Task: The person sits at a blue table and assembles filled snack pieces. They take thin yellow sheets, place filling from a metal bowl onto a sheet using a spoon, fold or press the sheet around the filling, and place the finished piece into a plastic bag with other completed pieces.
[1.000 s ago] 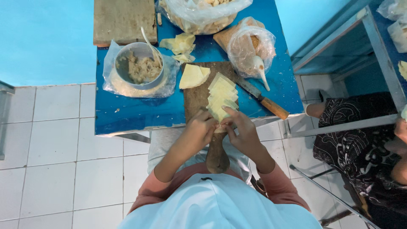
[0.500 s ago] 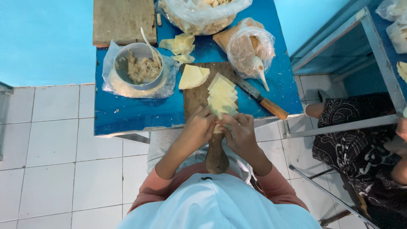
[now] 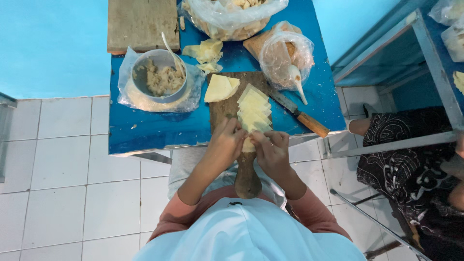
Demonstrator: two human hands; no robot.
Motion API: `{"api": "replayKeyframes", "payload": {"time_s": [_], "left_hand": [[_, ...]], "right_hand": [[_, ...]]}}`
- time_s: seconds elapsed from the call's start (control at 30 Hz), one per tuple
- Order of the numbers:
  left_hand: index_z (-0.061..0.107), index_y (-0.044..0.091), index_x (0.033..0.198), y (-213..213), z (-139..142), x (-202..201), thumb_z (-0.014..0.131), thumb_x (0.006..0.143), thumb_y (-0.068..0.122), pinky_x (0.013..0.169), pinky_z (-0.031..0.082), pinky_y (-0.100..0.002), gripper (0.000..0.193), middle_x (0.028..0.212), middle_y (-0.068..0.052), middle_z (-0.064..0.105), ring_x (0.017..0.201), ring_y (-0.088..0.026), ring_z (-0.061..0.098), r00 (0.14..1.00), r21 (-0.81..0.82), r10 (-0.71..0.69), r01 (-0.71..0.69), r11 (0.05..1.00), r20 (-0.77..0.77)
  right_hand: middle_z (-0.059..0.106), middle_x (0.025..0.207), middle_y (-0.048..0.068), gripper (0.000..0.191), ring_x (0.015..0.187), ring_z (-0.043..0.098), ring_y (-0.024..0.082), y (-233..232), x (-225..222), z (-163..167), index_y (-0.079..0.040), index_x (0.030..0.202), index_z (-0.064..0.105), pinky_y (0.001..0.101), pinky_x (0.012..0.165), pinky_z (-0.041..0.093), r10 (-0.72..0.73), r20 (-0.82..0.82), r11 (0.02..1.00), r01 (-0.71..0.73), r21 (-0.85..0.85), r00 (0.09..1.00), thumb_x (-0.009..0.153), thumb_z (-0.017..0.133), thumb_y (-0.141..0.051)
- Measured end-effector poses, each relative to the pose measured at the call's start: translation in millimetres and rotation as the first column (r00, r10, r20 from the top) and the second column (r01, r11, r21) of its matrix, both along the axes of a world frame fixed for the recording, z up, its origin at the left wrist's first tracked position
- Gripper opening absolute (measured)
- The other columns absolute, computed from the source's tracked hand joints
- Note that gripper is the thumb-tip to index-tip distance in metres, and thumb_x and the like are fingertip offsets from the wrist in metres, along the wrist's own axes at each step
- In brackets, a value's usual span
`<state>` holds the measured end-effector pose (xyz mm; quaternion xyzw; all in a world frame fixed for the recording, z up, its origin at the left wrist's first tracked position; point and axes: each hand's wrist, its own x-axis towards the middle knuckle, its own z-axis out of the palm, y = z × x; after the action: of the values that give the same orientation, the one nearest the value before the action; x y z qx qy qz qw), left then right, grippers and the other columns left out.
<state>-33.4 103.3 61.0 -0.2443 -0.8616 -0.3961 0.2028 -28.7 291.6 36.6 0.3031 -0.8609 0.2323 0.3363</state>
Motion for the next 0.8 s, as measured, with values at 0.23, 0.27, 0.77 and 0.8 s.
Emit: {"api": "replayKeyframes", "payload": {"time_s": [0.23, 0.27, 0.77, 0.8], "left_hand": [[0.065, -0.001, 0.120, 3, 1, -1, 0.068, 0.093, 0.001, 0.089, 0.050, -0.044, 0.027, 0.117, -0.018, 0.058, 0.104, -0.036, 0.059, 0.995, 0.159, 0.095, -0.088, 0.983, -0.040], [0.065, 0.001, 0.121, 2, 3, 1, 0.069, 0.093, 0.002, 0.089, 0.050, -0.044, 0.028, 0.118, -0.017, 0.059, 0.104, -0.036, 0.059, 0.995, 0.176, 0.099, -0.093, 0.980, -0.026], [0.056, 0.004, 0.131, -12, 7, 11, 0.079, 0.088, 0.011, 0.098, 0.050, -0.043, 0.049, 0.125, -0.018, 0.058, 0.116, -0.038, 0.059, 0.991, 0.305, 0.136, -0.124, 0.944, -0.018], [0.056, 0.003, 0.131, -17, 6, 11, 0.079, 0.089, 0.010, 0.097, 0.050, -0.042, 0.048, 0.125, -0.019, 0.058, 0.116, -0.038, 0.059, 0.989, 0.322, 0.148, -0.138, 0.937, -0.007]], "right_hand": [[0.071, 0.110, 0.009, 0.040, 0.098, 0.064, 0.032, 2, -17, 12, -0.006, 0.124, 0.060, 0.0453, 0.089, 0.043, -0.018, 0.055, 1.000, 0.019, -0.012, 0.998, 0.088, 0.075, -0.009], [0.072, 0.109, 0.008, 0.045, 0.100, 0.067, 0.028, 2, -17, 12, -0.006, 0.129, 0.056, 0.0418, 0.091, 0.046, 0.011, 0.151, 0.989, 0.011, -0.148, 0.988, 0.089, 0.076, -0.007], [0.069, 0.099, 0.005, 0.073, 0.086, 0.071, 0.016, 36, -44, 47, -0.008, 0.147, 0.047, 0.0312, 0.077, 0.059, 0.722, 0.666, 0.654, 0.129, -0.745, 0.188, 0.081, 0.075, 0.004], [0.070, 0.096, 0.004, 0.074, 0.083, 0.069, 0.014, 43, -53, 62, -0.012, 0.145, 0.047, 0.0298, 0.073, 0.058, 0.596, 0.779, 0.789, 0.039, -0.613, 0.195, 0.079, 0.077, 0.001]]}}
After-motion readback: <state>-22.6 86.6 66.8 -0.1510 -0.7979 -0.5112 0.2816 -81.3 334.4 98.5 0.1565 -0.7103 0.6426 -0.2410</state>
